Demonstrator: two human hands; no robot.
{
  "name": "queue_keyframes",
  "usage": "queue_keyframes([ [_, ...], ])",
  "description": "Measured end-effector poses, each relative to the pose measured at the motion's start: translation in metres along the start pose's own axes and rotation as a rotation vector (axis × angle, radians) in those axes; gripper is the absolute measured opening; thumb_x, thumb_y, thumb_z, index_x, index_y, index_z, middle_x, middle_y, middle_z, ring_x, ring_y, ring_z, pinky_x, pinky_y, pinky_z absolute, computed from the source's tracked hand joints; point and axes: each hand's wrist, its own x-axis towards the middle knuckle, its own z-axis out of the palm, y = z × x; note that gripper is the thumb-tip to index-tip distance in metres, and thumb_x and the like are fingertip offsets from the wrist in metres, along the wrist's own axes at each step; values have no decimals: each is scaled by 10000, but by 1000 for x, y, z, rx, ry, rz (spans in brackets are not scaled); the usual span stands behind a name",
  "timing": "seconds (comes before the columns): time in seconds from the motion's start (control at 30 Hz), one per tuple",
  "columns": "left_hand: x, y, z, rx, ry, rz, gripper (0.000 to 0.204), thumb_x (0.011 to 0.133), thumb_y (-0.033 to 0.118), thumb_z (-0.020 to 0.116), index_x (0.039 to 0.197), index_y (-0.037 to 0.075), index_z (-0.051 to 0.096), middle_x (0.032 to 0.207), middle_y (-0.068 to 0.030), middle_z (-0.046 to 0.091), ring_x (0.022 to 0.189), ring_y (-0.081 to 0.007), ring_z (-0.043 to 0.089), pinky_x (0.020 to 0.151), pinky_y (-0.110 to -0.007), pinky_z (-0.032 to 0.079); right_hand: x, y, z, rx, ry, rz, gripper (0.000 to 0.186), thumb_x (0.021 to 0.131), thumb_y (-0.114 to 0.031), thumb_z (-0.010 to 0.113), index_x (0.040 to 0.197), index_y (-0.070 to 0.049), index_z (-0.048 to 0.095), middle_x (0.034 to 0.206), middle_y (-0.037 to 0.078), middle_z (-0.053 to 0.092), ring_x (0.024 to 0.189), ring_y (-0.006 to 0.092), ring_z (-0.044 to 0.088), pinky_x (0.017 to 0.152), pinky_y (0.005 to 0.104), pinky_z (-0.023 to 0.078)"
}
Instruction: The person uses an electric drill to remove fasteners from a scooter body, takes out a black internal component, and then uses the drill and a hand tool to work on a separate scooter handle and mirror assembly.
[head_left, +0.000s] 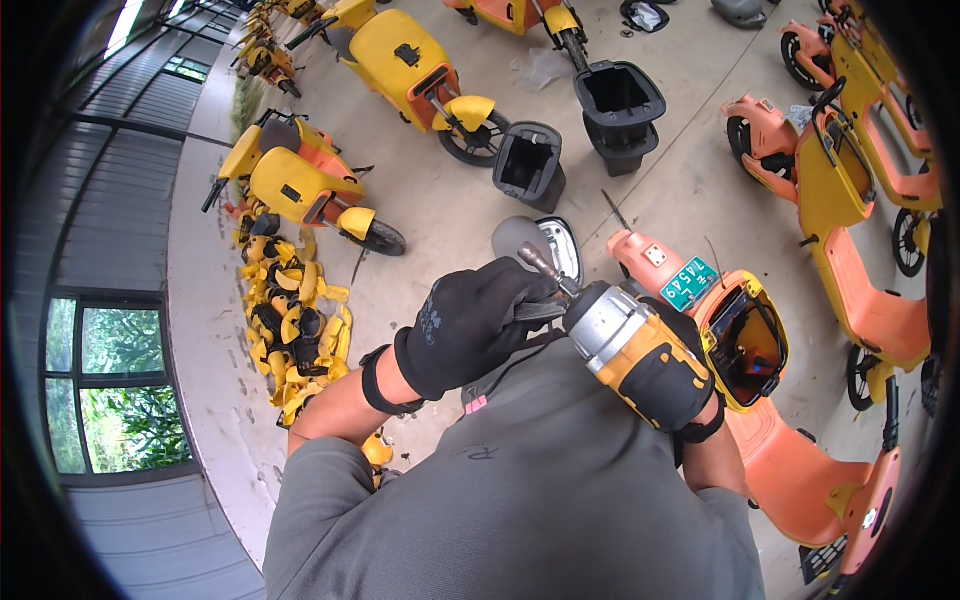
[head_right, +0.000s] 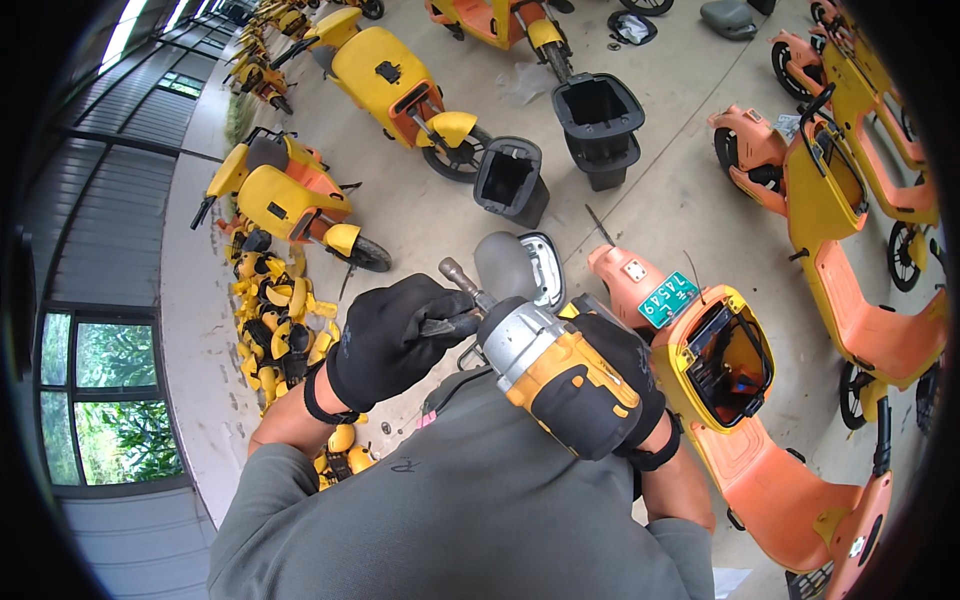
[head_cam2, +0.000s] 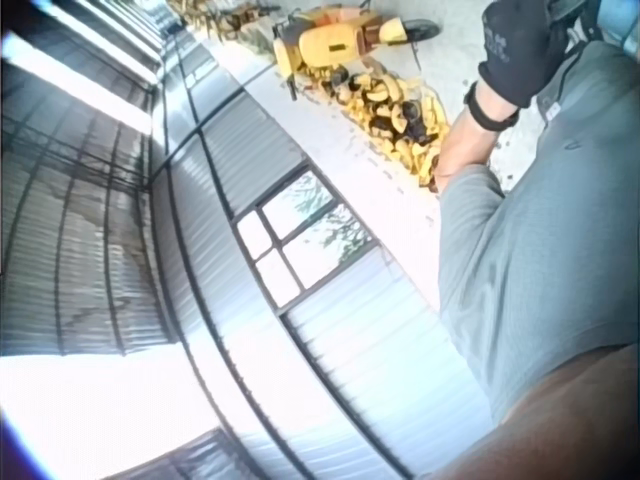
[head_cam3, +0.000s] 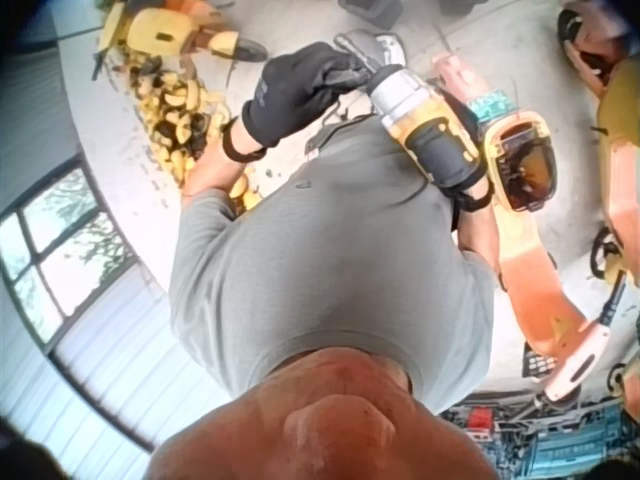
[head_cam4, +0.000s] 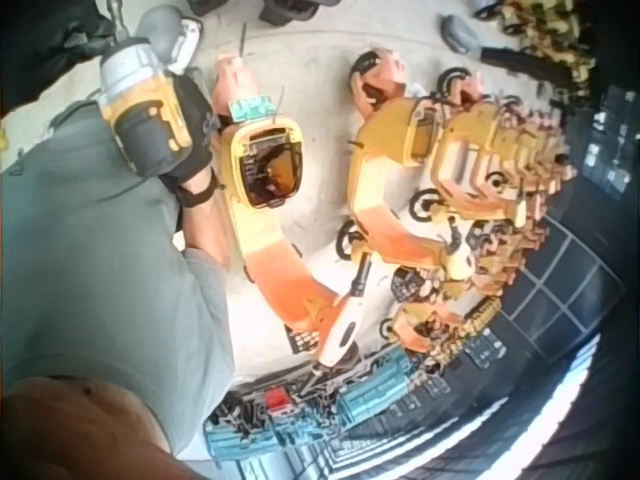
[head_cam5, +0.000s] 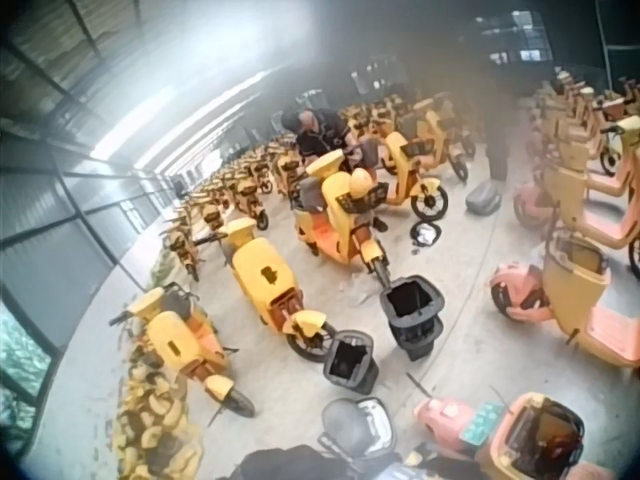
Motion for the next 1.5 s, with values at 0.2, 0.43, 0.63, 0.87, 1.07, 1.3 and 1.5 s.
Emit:
queue_keyframes([
  [0.2,-1,7,9,-60,64,-111,173,743,165,660,838,47,577,651,-89,540,548,-236,545,492,-282,410,-3,6,-4,104,-5,-1,382,670,-137,661,1005,-5,536,951,108,574,880,239,560,781,329,434],
  [0.43,-5,11,14,-125,55,-160,142,759,157,638,811,41,574,639,-79,529,521,-212,520,494,-266,402,-8,12,-4,-49,39,-112,466,634,-211,686,1018,8,540,954,133,569,861,292,550,778,372,419],
  [0.63,-11,17,21,-358,36,-404,86,790,104,579,799,20,563,630,-27,540,509,-93,490,481,-227,383,-4,10,-7,-330,-1,-327,497,630,-226,680,1043,3,528,927,137,561,836,311,538,760,388,409],
  [0.87,-14,22,29,-543,84,-596,132,835,134,534,823,5,554,619,3,542,505,-24,448,458,-180,357,-3,16,-8,-383,-5,-393,449,657,-186,654,1050,-9,528,915,127,563,828,301,534,748,384,412],
  [1.07,-13,22,31,-543,93,-625,152,843,151,525,825,3,551,610,1,542,508,-23,447,457,-179,355,-4,18,-10,-480,-8,-397,452,643,-148,652,1059,-18,529,902,120,562,828,291,533,745,373,413],
  [1.3,-9,27,32,-670,134,-629,175,827,179,555,839,7,524,665,-10,541,517,-25,442,466,-176,362,-3,14,-10,-473,21,-407,457,641,-149,651,1064,-23,531,903,119,560,824,291,531,748,372,411],
  [1.5,-3,27,25,-796,64,-731,154,795,155,578,805,19,505,669,-18,542,487,-30,436,433,-170,349,-7,18,-9,-328,5,-277,456,648,-175,651,1061,-21,533,919,120,564,830,295,533,749,380,409],
])
